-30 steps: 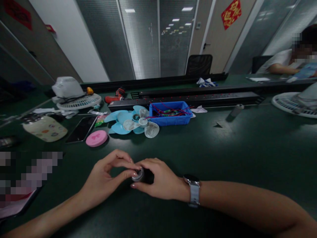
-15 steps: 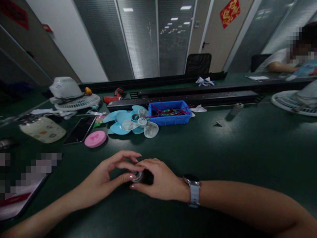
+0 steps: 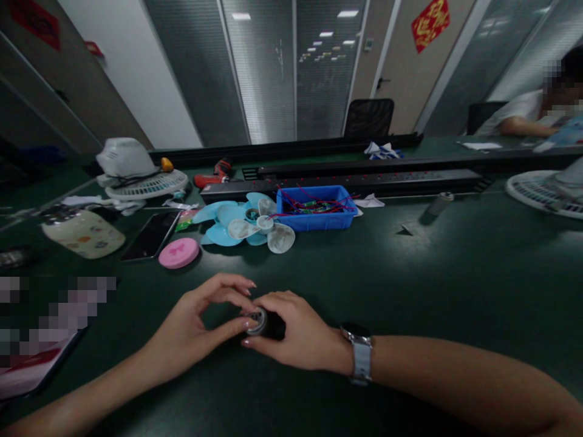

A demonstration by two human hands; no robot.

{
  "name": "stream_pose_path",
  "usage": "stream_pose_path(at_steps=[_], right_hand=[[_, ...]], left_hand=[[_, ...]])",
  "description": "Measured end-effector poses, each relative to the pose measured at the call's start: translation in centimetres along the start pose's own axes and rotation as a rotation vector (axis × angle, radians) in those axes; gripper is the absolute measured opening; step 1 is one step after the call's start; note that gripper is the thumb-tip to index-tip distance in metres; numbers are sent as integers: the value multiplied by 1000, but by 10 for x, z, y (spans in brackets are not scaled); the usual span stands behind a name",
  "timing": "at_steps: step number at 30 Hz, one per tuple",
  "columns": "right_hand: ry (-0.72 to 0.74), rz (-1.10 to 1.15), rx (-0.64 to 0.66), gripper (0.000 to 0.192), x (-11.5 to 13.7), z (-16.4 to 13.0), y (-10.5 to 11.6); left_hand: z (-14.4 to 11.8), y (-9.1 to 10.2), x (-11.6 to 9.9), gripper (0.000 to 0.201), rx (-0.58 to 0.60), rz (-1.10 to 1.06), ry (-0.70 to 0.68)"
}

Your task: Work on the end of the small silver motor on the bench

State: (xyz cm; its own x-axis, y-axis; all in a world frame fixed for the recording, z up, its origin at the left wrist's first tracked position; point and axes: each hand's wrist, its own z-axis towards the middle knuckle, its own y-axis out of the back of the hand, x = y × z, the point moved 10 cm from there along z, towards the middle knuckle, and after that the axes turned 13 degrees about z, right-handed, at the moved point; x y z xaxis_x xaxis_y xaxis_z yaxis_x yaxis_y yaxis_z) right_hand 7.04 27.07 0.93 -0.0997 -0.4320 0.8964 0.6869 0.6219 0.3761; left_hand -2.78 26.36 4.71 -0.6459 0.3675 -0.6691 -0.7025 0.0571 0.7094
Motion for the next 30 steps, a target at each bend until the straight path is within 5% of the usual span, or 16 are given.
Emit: stream_pose_path(at_steps=[5, 8, 15, 22, 30], right_hand=[[-1, 7, -6, 30, -1, 1, 1], [-4, 25, 13, 36, 1, 1, 0], [-35, 26, 14, 40, 0, 2, 2], [-50, 23, 20, 40, -1, 2, 1], [-12, 27, 21, 38, 0, 1, 0]], left_hand=[[-2, 10, 3, 23, -138, -27, 12], [-1, 16, 24, 23, -215, 31, 86], [-2, 6, 75, 17, -182, 285, 160], [2, 0, 64, 29, -99, 371, 99], [-6, 17, 28, 13, -221, -26, 95]])
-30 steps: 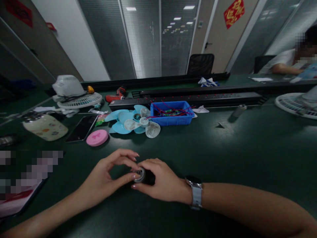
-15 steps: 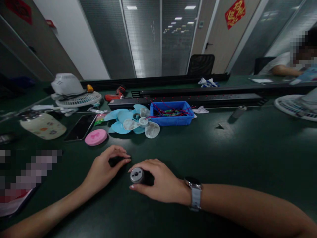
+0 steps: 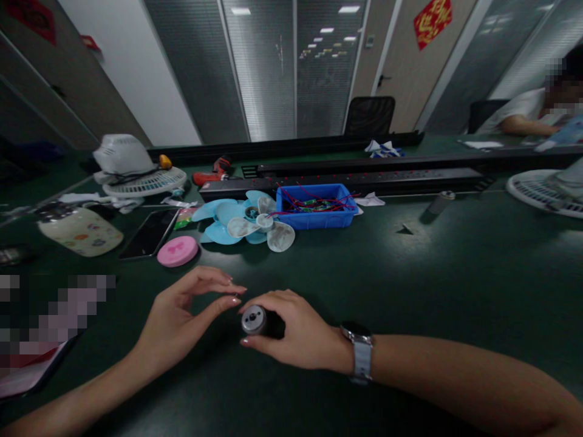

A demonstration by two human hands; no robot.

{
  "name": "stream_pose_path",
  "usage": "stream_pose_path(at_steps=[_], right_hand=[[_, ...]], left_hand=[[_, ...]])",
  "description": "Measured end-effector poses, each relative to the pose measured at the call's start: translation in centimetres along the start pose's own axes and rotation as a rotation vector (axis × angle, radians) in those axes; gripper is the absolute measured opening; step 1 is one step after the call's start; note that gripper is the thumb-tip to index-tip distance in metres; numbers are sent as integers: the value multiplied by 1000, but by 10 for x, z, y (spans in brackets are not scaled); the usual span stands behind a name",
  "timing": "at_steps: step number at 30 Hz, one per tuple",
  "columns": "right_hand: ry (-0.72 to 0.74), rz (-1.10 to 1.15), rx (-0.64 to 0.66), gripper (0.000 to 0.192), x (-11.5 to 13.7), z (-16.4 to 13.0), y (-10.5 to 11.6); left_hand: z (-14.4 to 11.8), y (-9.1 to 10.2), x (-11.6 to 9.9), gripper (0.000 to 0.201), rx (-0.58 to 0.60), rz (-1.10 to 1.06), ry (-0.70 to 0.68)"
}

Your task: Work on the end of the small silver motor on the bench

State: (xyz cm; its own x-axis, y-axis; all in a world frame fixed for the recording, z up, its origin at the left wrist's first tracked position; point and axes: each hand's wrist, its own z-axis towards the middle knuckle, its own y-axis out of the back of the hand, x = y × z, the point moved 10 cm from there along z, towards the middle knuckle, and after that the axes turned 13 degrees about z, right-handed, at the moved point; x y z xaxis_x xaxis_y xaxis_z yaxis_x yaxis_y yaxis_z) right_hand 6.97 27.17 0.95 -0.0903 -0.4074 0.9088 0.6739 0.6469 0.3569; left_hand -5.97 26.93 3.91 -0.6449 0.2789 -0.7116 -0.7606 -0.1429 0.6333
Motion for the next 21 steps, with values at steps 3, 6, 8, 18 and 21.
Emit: stream_pose_path(at_steps=[3, 6, 8, 18, 21], right_hand=[[9, -10, -28, 33, -1, 0, 1], [20, -8, -44, 30, -1, 0, 2], [22, -9, -37, 28, 0, 0, 1], [31, -21, -36, 38, 0, 0, 1], [32, -13, -36, 35, 1, -1, 1]], left_hand=[[-4, -7, -23, 8, 49, -8, -88], [-5, -15, -32, 5, 91, 35, -143], [-5, -17, -33, 6, 113, 52, -155], [0, -18, -22, 6, 199, 75, -45], [0, -16, -21, 5, 163, 68, -33]])
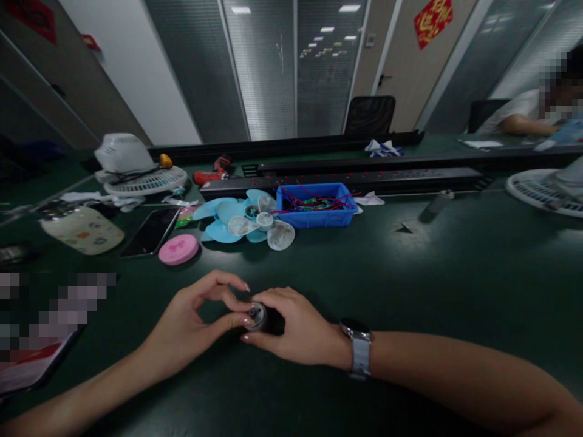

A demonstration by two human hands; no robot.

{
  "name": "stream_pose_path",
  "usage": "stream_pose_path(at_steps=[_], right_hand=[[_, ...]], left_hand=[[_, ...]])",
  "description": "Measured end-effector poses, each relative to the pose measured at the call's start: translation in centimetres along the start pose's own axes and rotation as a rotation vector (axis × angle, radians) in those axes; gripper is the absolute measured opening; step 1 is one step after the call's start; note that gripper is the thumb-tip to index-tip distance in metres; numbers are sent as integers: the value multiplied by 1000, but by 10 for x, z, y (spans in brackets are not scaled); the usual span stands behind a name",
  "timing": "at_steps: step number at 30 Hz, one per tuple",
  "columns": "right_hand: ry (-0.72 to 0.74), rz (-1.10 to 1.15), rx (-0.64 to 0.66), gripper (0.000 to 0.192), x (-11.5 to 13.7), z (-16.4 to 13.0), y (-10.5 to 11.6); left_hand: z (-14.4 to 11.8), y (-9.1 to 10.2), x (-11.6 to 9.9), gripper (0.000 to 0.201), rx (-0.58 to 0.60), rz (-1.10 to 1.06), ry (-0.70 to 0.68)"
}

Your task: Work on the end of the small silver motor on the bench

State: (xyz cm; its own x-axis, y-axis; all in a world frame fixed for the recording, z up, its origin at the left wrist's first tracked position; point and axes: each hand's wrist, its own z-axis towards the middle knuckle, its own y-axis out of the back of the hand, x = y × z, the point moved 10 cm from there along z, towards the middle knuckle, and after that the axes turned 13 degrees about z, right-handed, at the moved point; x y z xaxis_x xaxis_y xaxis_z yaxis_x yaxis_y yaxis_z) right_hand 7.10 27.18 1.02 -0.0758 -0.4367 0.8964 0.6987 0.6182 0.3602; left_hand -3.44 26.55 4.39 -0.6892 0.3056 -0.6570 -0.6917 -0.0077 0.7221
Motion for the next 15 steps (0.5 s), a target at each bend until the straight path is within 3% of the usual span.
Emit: stream_pose_path(at_steps=[3, 8, 11, 15], right_hand=[[-16, -4, 10, 34, -1, 0, -1], [-2, 0, 33, 36, 1, 1, -3], [-8, -3, 31, 31, 0, 1, -3], [-12, -3, 18, 29, -1, 1, -2]], left_hand=[[0, -3, -1, 9, 32, -22, -9], [-2, -16, -5, 35, 160, -115, -31], [-3, -17, -6, 29, 154, -99, -45], [-3, -5, -7, 15, 38, -68, -65]])
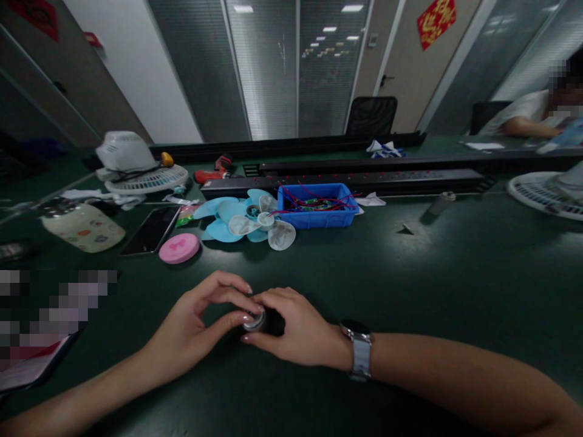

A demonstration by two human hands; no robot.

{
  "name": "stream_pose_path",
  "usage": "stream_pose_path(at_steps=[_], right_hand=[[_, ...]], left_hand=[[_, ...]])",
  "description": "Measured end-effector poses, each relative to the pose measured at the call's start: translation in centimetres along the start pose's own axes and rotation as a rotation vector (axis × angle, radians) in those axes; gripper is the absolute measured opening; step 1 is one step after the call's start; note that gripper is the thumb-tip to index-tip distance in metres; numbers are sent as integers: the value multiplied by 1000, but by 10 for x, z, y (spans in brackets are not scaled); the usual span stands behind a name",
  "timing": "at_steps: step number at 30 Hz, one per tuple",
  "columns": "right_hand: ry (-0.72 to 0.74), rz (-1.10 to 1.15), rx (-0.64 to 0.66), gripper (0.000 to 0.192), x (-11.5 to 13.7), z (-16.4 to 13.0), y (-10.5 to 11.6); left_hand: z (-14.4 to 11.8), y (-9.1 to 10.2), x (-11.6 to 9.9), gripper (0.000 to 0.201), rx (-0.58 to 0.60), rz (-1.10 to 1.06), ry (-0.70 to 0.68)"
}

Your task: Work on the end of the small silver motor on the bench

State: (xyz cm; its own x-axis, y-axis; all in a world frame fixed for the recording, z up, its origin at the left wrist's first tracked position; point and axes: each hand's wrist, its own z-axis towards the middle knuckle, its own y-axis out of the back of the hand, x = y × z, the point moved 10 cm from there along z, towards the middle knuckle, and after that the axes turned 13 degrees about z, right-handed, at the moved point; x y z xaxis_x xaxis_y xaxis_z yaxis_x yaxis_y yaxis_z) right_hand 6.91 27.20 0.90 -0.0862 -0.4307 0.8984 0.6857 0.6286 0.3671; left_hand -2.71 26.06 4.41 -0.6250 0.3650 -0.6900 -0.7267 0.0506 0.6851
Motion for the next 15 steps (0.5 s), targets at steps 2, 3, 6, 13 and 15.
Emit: stream_pose_path(at_steps=[2, 3, 6, 13, 15], right_hand=[[-3, 5, -1, 32, 1, 1, 1], [-7, 9, 4, 33, 1, 1, 1], [-18, 20, 29, 38, 4, 1, 1], [-39, 12, 28, 40, 2, 0, 1], [-41, 12, 29, 40, 1, 0, 1]], left_hand=[[2, 11, 4, 16, -86, -12, 9], [3, 16, 8, 18, -128, -19, 26], [8, 23, 30, 24, -187, -5, 106], [14, 3, 54, 19, -53, 274, 54], [14, 3, 54, 23, -50, 327, 30]])
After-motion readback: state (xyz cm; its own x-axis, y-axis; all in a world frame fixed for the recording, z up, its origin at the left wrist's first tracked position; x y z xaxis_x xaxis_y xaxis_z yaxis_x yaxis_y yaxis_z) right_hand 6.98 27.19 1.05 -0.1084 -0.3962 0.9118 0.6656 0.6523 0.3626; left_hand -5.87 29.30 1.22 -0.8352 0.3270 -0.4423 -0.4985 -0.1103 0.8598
